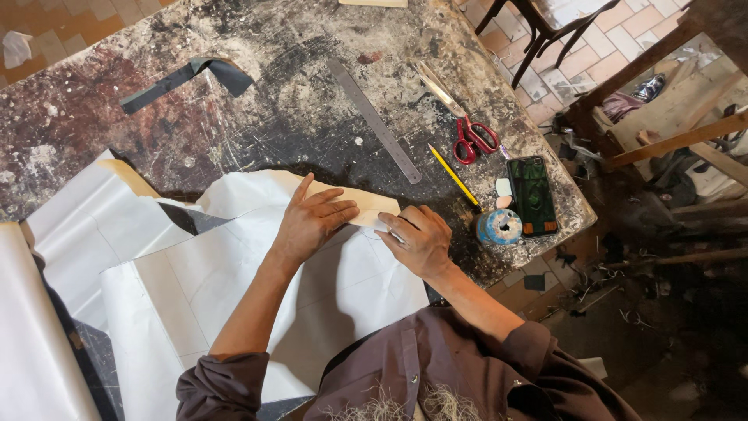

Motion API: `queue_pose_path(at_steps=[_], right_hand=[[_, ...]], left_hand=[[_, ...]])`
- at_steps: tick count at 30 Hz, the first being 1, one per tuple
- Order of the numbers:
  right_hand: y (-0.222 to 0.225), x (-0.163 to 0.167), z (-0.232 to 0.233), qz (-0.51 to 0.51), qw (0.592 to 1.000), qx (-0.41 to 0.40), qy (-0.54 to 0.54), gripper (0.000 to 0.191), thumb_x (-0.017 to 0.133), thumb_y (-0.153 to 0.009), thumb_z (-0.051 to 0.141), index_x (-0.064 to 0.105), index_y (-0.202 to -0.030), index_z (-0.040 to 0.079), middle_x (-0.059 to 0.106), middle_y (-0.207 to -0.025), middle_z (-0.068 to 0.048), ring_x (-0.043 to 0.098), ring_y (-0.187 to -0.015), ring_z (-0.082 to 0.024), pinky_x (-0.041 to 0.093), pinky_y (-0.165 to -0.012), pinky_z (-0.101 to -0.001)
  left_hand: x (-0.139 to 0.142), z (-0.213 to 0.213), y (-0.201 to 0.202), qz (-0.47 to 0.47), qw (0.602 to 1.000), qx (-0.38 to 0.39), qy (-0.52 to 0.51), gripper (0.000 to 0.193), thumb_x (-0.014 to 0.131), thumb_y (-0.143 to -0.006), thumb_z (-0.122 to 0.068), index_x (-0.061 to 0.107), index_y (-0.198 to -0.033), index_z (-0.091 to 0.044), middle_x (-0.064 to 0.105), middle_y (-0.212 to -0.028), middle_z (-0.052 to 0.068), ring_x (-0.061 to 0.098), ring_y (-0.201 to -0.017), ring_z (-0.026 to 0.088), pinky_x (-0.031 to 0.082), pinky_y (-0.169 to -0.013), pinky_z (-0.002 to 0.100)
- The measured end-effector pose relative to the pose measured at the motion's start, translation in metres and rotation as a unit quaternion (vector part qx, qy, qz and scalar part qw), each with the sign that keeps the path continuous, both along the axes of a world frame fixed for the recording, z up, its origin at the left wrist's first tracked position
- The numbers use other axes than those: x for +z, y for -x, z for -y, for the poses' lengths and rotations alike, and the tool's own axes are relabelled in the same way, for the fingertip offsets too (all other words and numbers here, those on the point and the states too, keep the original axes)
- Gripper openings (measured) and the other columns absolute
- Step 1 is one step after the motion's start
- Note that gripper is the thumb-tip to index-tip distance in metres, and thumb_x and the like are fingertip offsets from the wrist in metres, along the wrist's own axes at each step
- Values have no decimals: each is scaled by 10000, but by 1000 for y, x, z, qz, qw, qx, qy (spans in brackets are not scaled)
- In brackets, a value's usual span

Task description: The person aligns a large white paper pattern on a worktable, uses a ruler and pencil to draw lines, and then cuts the pattern with scissors. They repeatedly reposition the pattern and trim edges to refine the shape.

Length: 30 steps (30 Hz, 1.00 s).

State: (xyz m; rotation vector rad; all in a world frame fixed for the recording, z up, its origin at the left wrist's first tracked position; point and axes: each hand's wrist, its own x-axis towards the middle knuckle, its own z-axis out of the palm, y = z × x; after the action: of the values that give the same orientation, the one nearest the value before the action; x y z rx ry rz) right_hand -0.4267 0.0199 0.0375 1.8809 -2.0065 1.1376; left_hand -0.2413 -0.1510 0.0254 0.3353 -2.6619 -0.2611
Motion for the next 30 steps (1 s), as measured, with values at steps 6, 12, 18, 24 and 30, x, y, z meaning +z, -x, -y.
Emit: queue_pose_path(at_steps=[6, 12, 18, 24, 30], right_hand=[[-1, 0, -1, 2, 1000, 4, 4, 349, 912, -713, 231, 771, -1031, 196, 591, -802, 58, 578, -725, -170, 480, -636, -330], [3, 2, -3, 22, 999, -15, -40, 675, 924, -661, 312, 669, -1268, 163, 608, -1023, -35, 616, -893, -257, 521, -763, -373], [16, -4, 1, 236, 962, -46, -132, 871, 840, -798, 439, 437, -1436, 3, 570, -1243, -202, 655, -984, -284, 543, -792, -377], [33, -1, 36, 568, 809, -62, -138, 735, 704, -900, 344, 373, -1455, -7, 699, -1113, -108, 702, -885, -143, 573, -690, -291], [28, 13, 65, 592, 779, -65, -194, 539, 803, -843, 184, 562, -1275, -30, 723, -882, -53, 620, -678, -95, 467, -535, -254]], left_hand=[[-3, -2, -1, 3, 1000, -4, 0, 232, 771, -839, -217, 795, -1068, -249, 767, -1123, -73, 660, -1206, 162, 277, -1212, 596], [1, -5, -1, 58, 998, 24, -4, 478, 808, -814, -301, 707, -1282, -295, 670, -1369, -100, 534, -1395, 177, 259, -1258, 615], [-4, -22, 6, 132, 977, 167, 17, 850, 648, -858, -676, 354, -1585, -350, 215, -1681, 22, 154, -1544, 375, 185, -1158, 713], [-16, -50, 13, 144, 971, 188, -38, 775, 473, -950, -669, 372, -1588, -242, 237, -1691, 47, 156, -1551, 374, 129, -1186, 661], [-11, -79, 29, 133, 950, 245, -137, 997, 585, -885, -705, 291, -1593, -67, 197, -1680, 170, 136, -1550, 420, 115, -1173, 671]])
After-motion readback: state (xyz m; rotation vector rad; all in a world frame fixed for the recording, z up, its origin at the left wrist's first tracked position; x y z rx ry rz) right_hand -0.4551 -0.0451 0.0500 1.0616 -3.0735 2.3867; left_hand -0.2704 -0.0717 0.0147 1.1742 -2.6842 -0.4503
